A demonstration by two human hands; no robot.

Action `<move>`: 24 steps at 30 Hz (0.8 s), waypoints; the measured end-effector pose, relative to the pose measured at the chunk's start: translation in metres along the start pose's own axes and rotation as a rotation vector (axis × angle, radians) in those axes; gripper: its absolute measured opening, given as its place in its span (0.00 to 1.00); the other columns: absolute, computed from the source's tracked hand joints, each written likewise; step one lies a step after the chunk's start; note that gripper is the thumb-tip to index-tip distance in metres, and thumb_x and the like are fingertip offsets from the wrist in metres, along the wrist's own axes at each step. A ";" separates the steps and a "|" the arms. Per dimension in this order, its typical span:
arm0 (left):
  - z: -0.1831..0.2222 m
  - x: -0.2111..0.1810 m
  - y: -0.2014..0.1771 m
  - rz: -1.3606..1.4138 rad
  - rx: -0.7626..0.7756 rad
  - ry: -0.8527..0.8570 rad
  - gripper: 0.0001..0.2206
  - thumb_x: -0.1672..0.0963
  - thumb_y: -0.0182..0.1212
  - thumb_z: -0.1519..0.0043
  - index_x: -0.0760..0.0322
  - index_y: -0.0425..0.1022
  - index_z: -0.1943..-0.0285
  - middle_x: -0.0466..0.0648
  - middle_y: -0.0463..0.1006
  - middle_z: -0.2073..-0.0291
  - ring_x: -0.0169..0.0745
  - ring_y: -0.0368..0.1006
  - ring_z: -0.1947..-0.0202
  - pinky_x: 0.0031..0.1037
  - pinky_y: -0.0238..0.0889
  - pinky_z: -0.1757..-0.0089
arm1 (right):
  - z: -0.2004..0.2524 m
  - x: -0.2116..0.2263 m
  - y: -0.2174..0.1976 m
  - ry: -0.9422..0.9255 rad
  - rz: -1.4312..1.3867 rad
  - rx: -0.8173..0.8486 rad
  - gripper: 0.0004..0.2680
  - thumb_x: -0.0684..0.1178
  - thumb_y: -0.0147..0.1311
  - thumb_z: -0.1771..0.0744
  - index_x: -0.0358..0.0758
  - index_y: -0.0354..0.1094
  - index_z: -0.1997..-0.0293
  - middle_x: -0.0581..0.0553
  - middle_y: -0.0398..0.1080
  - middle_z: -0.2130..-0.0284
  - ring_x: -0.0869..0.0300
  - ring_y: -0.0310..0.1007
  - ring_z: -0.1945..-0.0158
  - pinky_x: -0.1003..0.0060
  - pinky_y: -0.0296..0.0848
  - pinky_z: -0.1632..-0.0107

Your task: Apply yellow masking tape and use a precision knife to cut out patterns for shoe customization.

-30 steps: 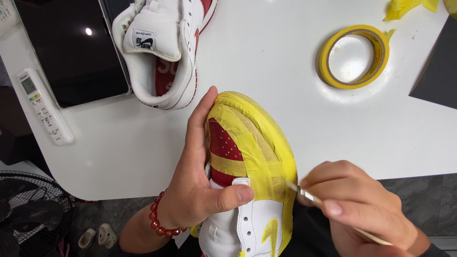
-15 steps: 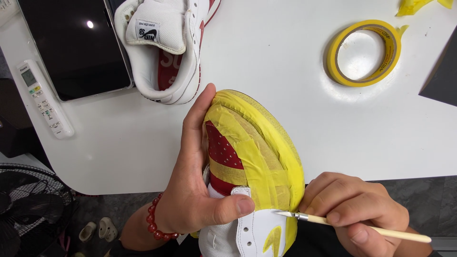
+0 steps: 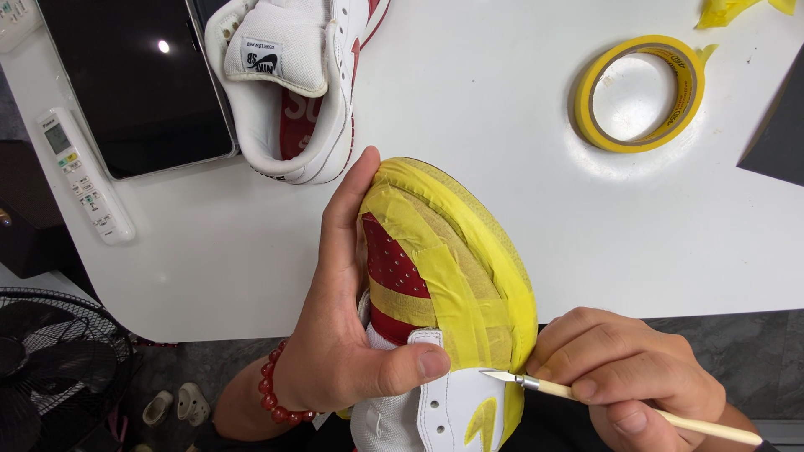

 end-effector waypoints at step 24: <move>-0.071 -0.010 0.016 -1.170 -0.063 0.496 0.32 0.52 0.79 0.51 0.63 0.72 0.38 0.65 0.66 0.38 0.69 0.64 0.38 0.49 0.61 0.43 | -0.003 -0.066 -0.063 0.000 -0.311 -0.471 0.17 0.57 0.36 0.22 0.33 0.67 0.55 0.33 0.73 0.69 0.47 0.73 0.62 0.52 0.74 0.57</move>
Point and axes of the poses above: each hand's wrist, its own z-axis away from the middle knuckle, its own y-axis out of the palm, x = y × z, the point moved 8 cm from there along -z, towards the middle knuckle
